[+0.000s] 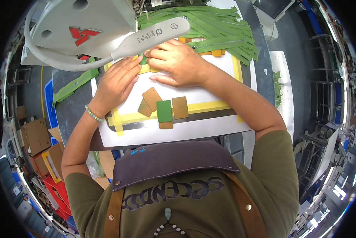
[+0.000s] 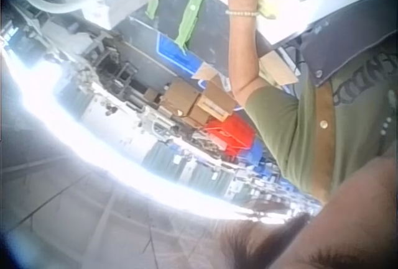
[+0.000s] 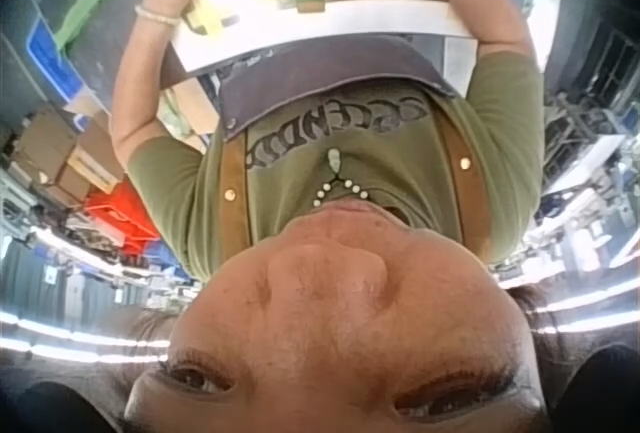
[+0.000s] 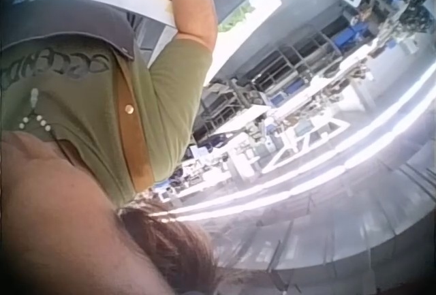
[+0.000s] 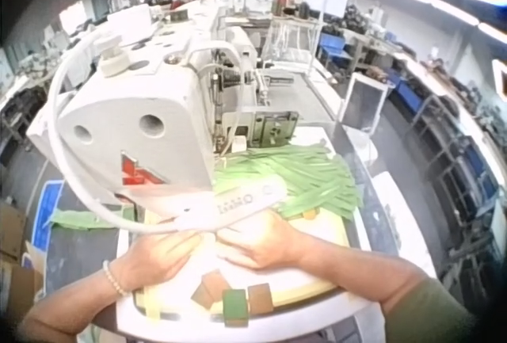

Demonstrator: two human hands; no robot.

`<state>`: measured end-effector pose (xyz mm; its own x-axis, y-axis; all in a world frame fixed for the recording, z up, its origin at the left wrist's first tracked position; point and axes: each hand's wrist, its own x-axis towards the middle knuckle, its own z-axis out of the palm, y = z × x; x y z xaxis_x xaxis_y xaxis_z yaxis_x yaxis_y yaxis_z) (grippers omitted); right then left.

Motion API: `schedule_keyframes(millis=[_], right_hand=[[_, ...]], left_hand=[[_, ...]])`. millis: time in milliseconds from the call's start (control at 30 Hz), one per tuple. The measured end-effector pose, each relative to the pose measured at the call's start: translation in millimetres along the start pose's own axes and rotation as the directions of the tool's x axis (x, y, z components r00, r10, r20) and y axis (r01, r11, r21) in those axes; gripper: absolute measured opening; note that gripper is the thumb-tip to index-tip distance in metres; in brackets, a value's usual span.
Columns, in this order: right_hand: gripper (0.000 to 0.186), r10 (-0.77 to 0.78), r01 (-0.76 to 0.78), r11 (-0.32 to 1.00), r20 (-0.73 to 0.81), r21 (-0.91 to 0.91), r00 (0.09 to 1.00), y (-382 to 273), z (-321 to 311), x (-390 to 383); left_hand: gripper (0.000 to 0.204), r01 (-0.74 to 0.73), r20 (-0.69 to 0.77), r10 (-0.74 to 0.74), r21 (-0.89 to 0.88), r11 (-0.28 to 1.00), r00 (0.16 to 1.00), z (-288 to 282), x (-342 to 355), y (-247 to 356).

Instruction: Sewing small leather pieces and zippers onto a template using an industrial sewing machine.

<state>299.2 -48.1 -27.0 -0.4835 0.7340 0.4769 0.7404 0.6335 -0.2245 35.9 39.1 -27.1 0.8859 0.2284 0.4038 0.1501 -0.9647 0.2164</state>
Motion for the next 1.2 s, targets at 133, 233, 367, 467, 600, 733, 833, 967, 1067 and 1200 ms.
schedule_keyframes(millis=[133, 233, 367, 467, 600, 733, 833, 967, 1067, 1200], right_hand=[[0.034, 0.013, -0.013, 1.000, 0.020, 0.020, 1.000, 0.5, -0.6, -0.5], [0.030, 0.033, -0.032, 0.997, -0.013, 0.063, 0.999, 2.1, -1.8, 0.4], [0.018, 0.125, -0.124, 0.991, -0.025, 0.059, 0.992, 4.3, -9.8, -7.7], [0.022, 0.112, -0.113, 0.993, 0.028, 0.024, 0.993, 5.8, -14.0, -10.1], [0.024, 0.077, -0.075, 0.997, 0.052, -0.030, 0.996, -2.2, -20.5, -4.9], [0.025, 0.101, -0.101, 0.995, 0.072, -0.007, 0.992, -0.6, -21.7, -7.3], [0.027, 0.075, -0.076, 0.997, 0.037, 0.014, 0.997, -0.9, -24.3, -4.0], [0.025, 0.134, -0.138, 0.990, 0.112, 0.024, 0.985, -3.3, -25.6, -6.1], [0.026, 0.140, -0.143, 0.990, 0.125, 0.015, 0.982, -3.9, -26.9, -5.3], [0.027, 0.150, -0.155, 0.988, 0.138, 0.027, 0.979, -3.7, -28.3, -4.5]], left_hand=[[0.030, 0.012, -0.001, -0.012, -0.003, 1.000, 1.000, -2.9, 1.2, -0.7], [0.026, 0.001, 0.023, -0.001, -0.003, 1.000, 1.000, -6.1, 4.7, -4.3], [0.023, -0.043, 0.055, 0.039, 0.081, 0.996, 0.998, -11.5, 10.7, -2.4], [0.025, -0.059, 0.083, 0.051, 0.106, 0.993, 0.995, -11.9, 11.8, -1.6], [0.028, -0.084, 0.087, 0.074, 0.118, 0.989, 0.993, -10.7, 10.7, -2.8], [0.027, -0.084, 0.062, 0.078, 0.101, 0.991, 0.995, -12.4, 17.6, -3.0], [0.025, -0.091, 0.044, 0.087, 0.092, 0.992, 0.995, -13.5, 18.6, -4.0], [0.023, -0.092, 0.055, 0.088, 0.076, 0.993, 0.995, -15.8, 18.8, -3.1], [0.023, -0.100, 0.054, 0.096, 0.082, 0.992, 0.994, -15.7, 18.2, -3.5], [0.025, -0.103, 0.055, 0.100, 0.069, 0.992, 0.994, -16.7, 18.3, -3.9]])
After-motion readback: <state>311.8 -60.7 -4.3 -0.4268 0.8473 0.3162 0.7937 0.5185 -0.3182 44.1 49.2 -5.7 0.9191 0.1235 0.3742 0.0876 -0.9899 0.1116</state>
